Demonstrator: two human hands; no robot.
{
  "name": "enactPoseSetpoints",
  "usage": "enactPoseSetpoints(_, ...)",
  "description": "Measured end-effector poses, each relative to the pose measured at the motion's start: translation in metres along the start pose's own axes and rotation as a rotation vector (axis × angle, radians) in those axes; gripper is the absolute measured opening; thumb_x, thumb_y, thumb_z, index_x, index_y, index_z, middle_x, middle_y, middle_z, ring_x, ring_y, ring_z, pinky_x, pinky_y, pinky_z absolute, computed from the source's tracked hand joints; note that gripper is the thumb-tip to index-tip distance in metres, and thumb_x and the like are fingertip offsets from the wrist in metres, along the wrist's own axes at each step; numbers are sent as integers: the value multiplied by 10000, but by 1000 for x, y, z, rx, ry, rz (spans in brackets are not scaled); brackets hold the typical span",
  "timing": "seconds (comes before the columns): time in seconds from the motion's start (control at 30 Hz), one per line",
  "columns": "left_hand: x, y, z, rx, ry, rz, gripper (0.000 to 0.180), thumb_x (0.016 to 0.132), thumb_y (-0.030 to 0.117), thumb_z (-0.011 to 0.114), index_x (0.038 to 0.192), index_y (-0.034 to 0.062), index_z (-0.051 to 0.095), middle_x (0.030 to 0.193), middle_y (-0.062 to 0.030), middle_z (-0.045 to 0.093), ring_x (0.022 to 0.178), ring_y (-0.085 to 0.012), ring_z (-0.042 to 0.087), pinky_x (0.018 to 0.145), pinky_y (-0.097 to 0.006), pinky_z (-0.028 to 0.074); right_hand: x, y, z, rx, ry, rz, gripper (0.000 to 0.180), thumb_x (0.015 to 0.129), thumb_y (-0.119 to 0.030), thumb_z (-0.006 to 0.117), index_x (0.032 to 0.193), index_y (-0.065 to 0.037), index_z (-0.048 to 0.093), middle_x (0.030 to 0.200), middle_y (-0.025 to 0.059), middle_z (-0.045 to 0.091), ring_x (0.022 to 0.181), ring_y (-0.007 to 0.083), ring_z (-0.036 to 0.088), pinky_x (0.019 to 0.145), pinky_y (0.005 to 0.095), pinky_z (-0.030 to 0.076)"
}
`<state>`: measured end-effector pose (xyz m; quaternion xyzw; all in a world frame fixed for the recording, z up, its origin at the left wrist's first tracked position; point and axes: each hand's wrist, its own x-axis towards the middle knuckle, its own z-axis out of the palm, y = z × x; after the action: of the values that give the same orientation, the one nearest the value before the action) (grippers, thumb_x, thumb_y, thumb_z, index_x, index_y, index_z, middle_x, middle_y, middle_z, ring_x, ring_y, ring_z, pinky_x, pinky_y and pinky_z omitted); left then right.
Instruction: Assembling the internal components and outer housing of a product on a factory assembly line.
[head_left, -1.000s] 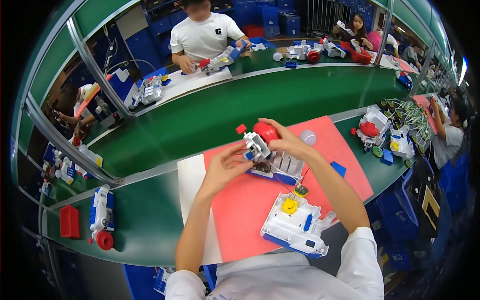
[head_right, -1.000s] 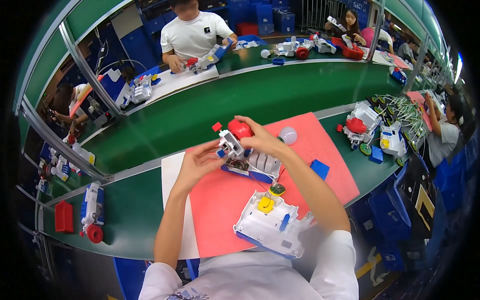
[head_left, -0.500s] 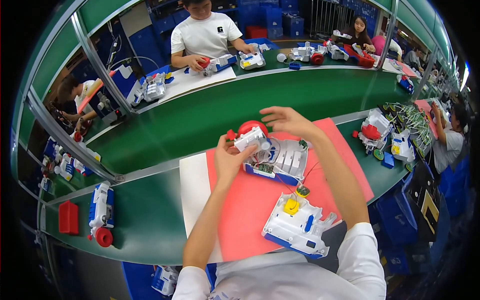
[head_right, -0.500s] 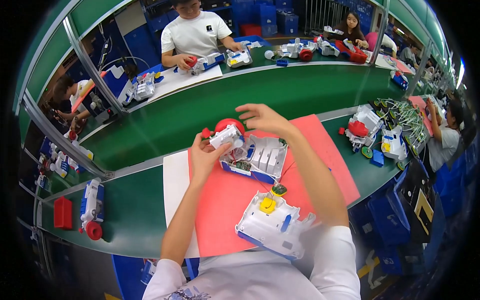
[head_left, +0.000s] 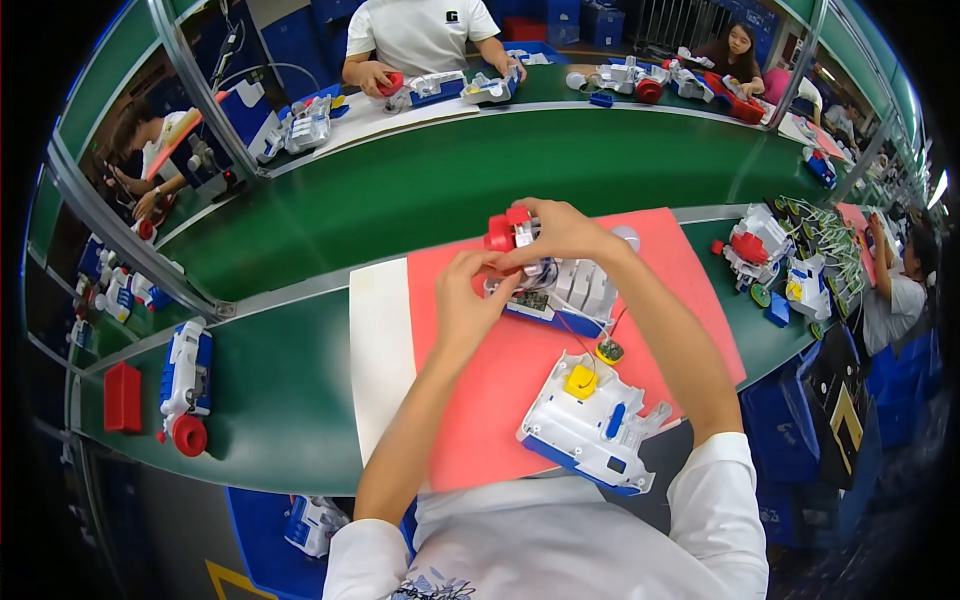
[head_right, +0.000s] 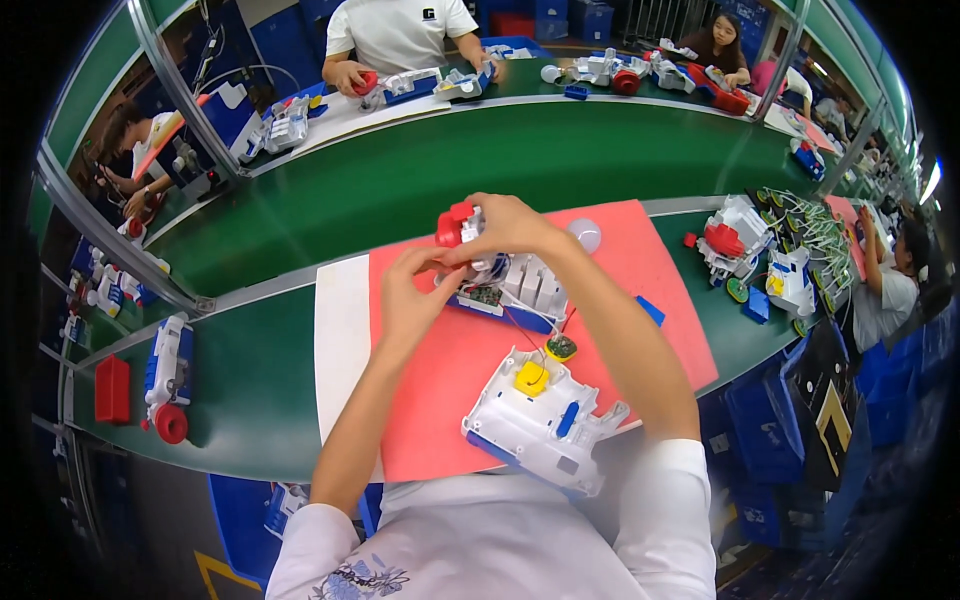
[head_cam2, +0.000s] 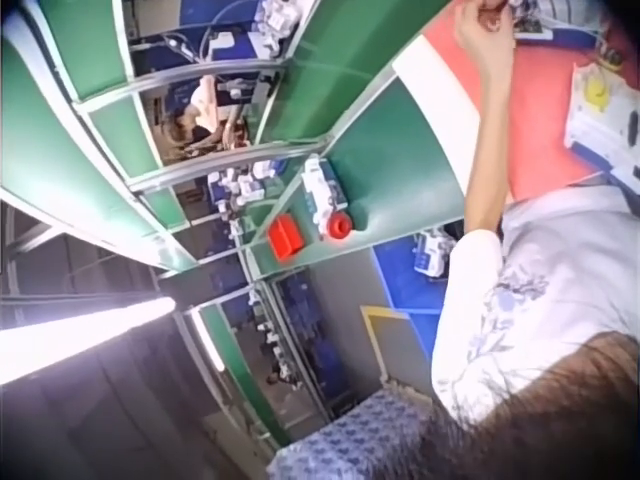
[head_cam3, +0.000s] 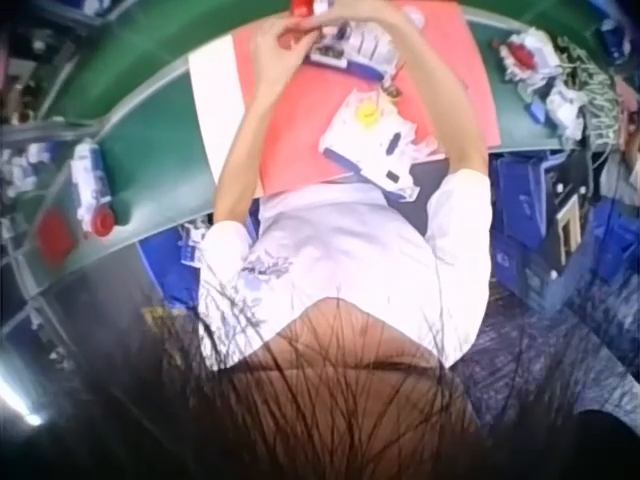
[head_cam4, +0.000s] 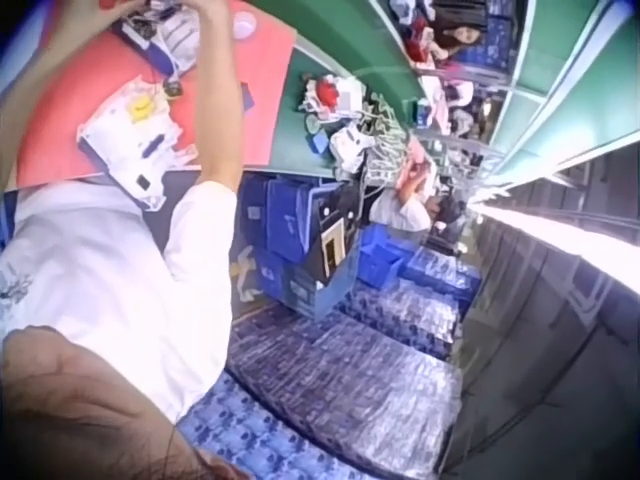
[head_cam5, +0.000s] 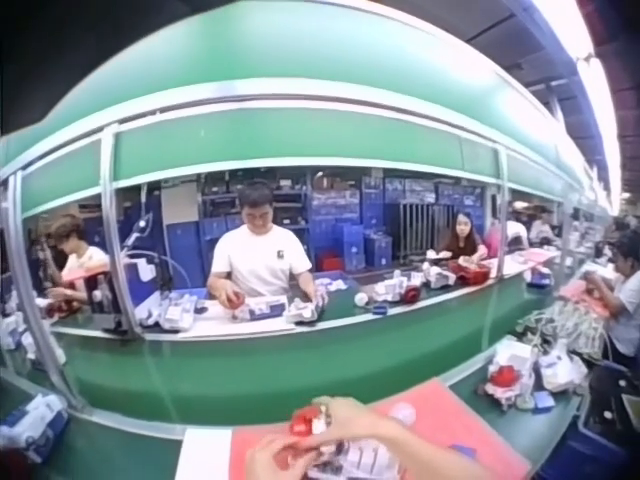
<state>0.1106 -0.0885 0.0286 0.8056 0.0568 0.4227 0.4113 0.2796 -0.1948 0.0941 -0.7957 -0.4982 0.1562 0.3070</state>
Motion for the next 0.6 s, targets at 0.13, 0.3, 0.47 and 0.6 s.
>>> enactPoseSetpoints(0.13, -29, 41, -27, 223, 57, -25, 306, 815, 22, 725, 1118, 19, 679, 932, -109, 687, 732, -169, 663, 652, -316, 511, -9, 1, 7, 145, 16, 94, 908, 572, -557, 858, 1223, 38, 642, 1081, 201, 710, 1001, 292, 694, 904, 361, 527)
enactPoseSetpoints(0.3, -49, 60, -4, 213, -364, -247, 322, 881, 92, 640, 1198, 37, 629, 683, -165, 662, 592, -332, 650, 559, -448, 505, -4, -11, 15, -24, 152, 149, 804, 600, -565, 852, 1142, 7, 690, 990, 163, 733, 914, 261, 713, 824, 356, 539)
enactPoseSetpoints(0.47, -40, 36, 18, 380, -453, -73, 327, 906, 162, 628, 1196, 16, 584, 674, -221, 657, 634, -417, 665, 571, -526, 522, -5, -5, 19, -6, 214, 124, 792, 614, -564, 849, 1138, 5, 683, 984, 161, 733, 907, 243, 714, 826, 343, 541)
enactPoseSetpoints(0.6, -50, 29, 18, 462, -460, -149, 326, 915, 195, 628, 1175, 8, 569, 677, -222, 662, 638, -430, 667, 572, -537, 530, -22, -10, 24, 145, 248, 66, 759, 649, -507, 864, 1178, -2, 659, 1034, 138, 726, 922, 224, 703, 840, 346, 536)
